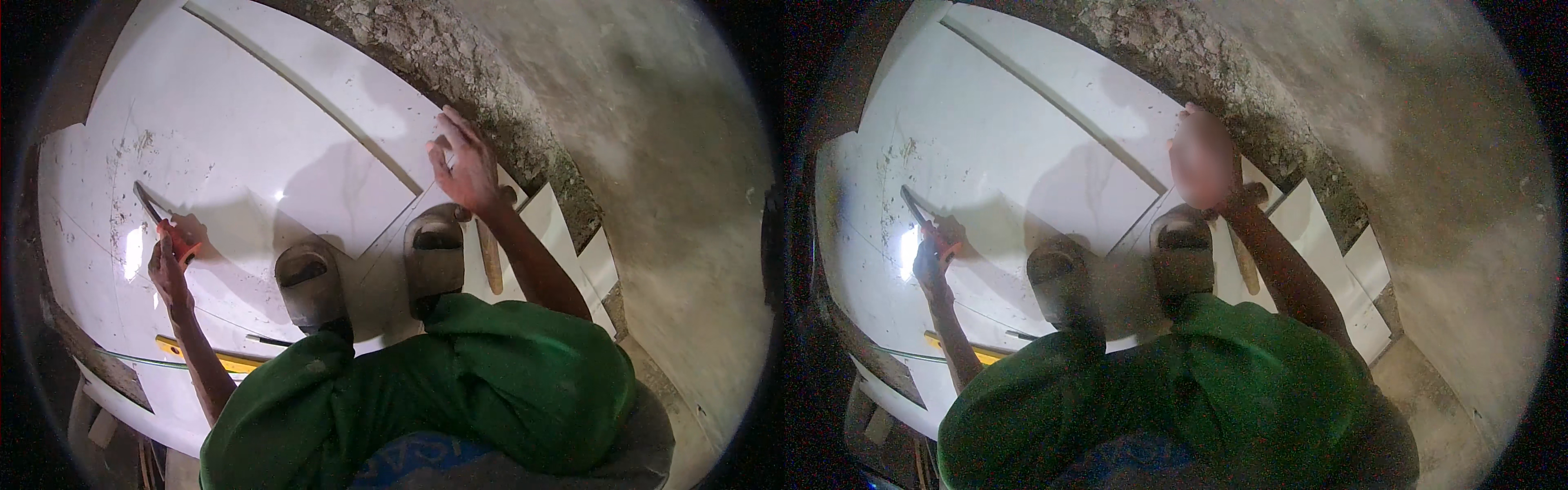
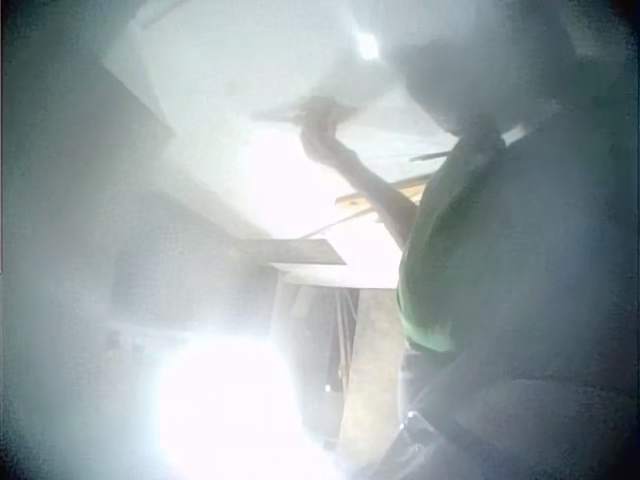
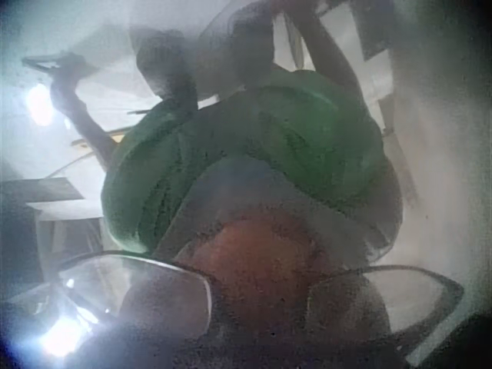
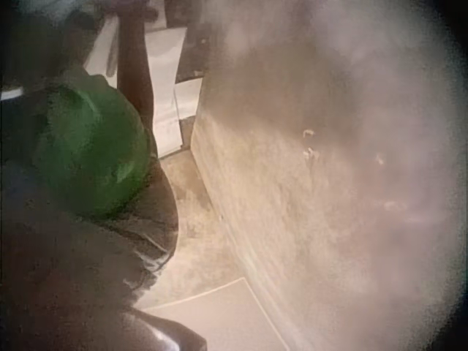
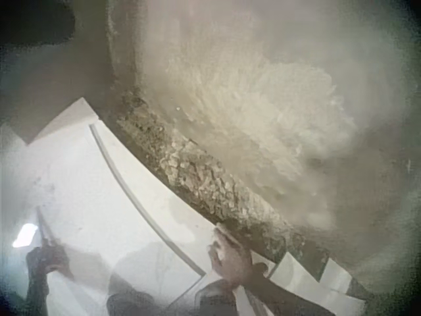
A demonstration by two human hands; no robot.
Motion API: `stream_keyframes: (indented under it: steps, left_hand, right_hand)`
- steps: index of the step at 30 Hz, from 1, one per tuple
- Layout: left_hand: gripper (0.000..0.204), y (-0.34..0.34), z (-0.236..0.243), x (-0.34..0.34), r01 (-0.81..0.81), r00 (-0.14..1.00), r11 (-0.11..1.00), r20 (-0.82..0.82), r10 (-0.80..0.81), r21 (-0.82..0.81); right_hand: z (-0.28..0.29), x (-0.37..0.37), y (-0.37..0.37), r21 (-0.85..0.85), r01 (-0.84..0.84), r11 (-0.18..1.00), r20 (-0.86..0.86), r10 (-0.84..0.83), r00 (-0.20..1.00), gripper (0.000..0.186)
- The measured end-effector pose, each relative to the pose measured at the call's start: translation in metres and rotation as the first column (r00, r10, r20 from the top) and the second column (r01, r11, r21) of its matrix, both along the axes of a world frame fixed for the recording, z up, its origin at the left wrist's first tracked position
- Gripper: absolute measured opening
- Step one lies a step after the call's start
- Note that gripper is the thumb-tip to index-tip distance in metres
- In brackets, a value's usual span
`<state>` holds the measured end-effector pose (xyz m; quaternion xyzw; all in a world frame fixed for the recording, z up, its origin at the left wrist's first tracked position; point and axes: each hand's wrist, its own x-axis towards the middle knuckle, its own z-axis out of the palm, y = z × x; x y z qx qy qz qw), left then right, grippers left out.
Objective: The person positions and secures a small white tile into a narrow gap between larger tiles and a concrete wall by hand and using a hammer and a chisel.
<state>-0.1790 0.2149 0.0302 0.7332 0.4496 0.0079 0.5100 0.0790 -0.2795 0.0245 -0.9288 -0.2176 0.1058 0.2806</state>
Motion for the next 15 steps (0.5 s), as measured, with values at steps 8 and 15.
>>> stream_keyframes:
  steps: [8,15]
  left_hand:
    - [0.053,0.016,0.011,0.014,0.086,0.996,0.960,0.023,-0.083,-0.265]
    - [0.035,-0.030,0.072,0.069,0.196,0.977,0.944,0.137,-0.164,-0.266]
  right_hand:
    - [0.032,-0.059,-0.074,-0.096,0.390,0.916,0.161,-0.372,0.914,0.032]
    - [0.037,-0.147,-0.104,-0.313,0.405,0.859,-0.118,-0.458,0.881,0.030]
